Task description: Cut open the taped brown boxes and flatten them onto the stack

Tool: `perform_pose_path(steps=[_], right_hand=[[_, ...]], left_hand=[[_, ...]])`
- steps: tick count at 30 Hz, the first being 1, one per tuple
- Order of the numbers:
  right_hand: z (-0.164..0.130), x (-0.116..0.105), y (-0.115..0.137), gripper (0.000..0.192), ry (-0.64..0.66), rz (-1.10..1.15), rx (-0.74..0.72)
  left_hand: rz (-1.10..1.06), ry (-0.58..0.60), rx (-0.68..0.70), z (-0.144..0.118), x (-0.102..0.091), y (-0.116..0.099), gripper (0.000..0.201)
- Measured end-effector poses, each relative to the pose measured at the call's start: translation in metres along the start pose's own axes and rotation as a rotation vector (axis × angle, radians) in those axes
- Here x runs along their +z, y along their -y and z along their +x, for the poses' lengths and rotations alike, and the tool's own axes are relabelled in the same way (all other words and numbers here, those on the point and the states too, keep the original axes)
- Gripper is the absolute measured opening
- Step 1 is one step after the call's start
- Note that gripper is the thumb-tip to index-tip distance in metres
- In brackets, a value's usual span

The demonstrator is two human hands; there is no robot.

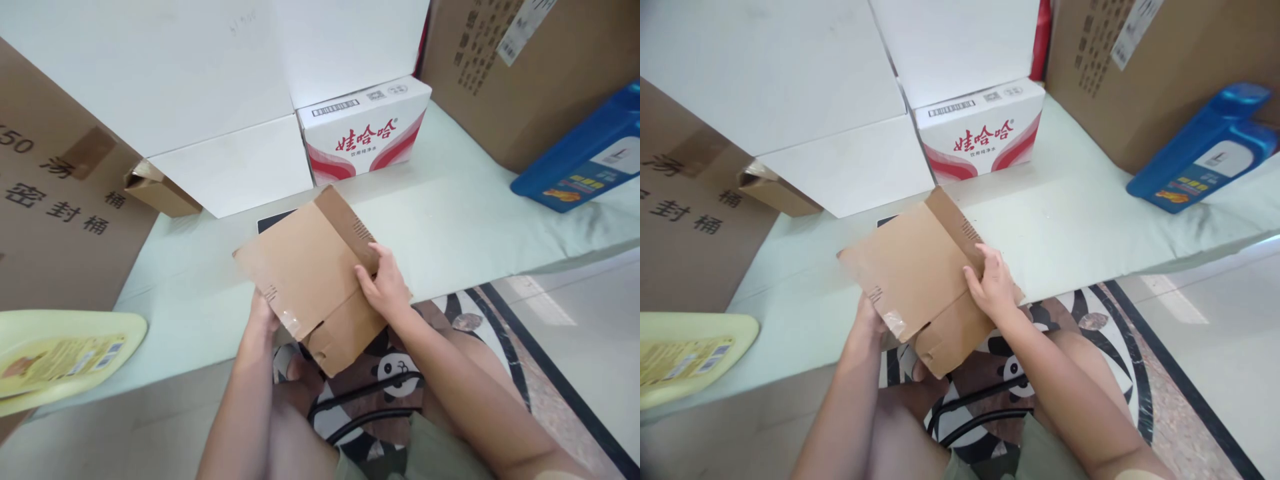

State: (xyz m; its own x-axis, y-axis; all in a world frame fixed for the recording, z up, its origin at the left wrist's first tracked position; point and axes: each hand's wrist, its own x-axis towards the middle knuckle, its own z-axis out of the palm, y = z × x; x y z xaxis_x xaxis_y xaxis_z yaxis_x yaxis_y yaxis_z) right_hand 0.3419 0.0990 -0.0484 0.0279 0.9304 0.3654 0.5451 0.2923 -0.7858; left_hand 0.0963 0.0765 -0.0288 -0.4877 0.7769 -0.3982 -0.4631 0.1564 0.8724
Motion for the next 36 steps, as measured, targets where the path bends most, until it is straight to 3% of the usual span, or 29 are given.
perform_pose_path(steps=[3,6,10,12,14,16,20,23,25,27,31,36], right_hand=[[0.001,0.009,0.002,0.057,0.129,-0.173,0.036],[0.002,0.010,0.000,0.061,0.171,-0.273,0.066],[0.001,0.007,-0.007,0.045,0.240,-0.326,0.032],[0.001,0.006,-0.009,0.037,0.288,-0.311,0.017],[0.003,0.005,-0.012,0.037,0.272,-0.251,0.017],[0.007,0.002,-0.013,0.042,0.171,-0.128,0.049],[0.015,-0.006,-0.012,0.061,0.019,0.287,0.235],[0.015,-0.009,-0.008,0.058,0.189,0.607,0.397],[0.011,-0.009,-0.005,0.044,0.389,0.709,0.469],[0.007,-0.008,-0.001,0.038,0.479,0.748,0.534],[0.002,-0.009,0.007,0.048,0.407,0.781,0.692],[-0.007,-0.024,0.013,0.056,0.395,0.735,0.728]], left_hand=[[-0.016,0.028,-0.104,-0.003,0.003,0.001,0.024],[-0.027,0.001,-0.163,-0.003,0.002,-0.007,0.020],[-0.075,0.008,-0.133,-0.001,-0.003,-0.016,0.038],[-0.021,0.008,-0.114,-0.001,-0.006,-0.016,0.029],[0.015,0.002,-0.090,0.001,-0.009,-0.015,0.030],[-0.050,0.015,-0.028,0.003,-0.014,-0.015,0.033],[-0.279,0.052,0.109,0.010,-0.023,-0.015,0.032],[-0.328,0.067,0.097,0.014,-0.023,-0.012,0.032],[-0.314,0.077,0.089,0.016,-0.019,-0.009,0.030],[-0.300,0.063,0.081,0.017,-0.013,-0.007,0.030],[-0.273,0.057,0.035,0.014,0.000,-0.007,0.036],[-0.153,0.156,-0.041,0.004,0.005,-0.007,0.042]])
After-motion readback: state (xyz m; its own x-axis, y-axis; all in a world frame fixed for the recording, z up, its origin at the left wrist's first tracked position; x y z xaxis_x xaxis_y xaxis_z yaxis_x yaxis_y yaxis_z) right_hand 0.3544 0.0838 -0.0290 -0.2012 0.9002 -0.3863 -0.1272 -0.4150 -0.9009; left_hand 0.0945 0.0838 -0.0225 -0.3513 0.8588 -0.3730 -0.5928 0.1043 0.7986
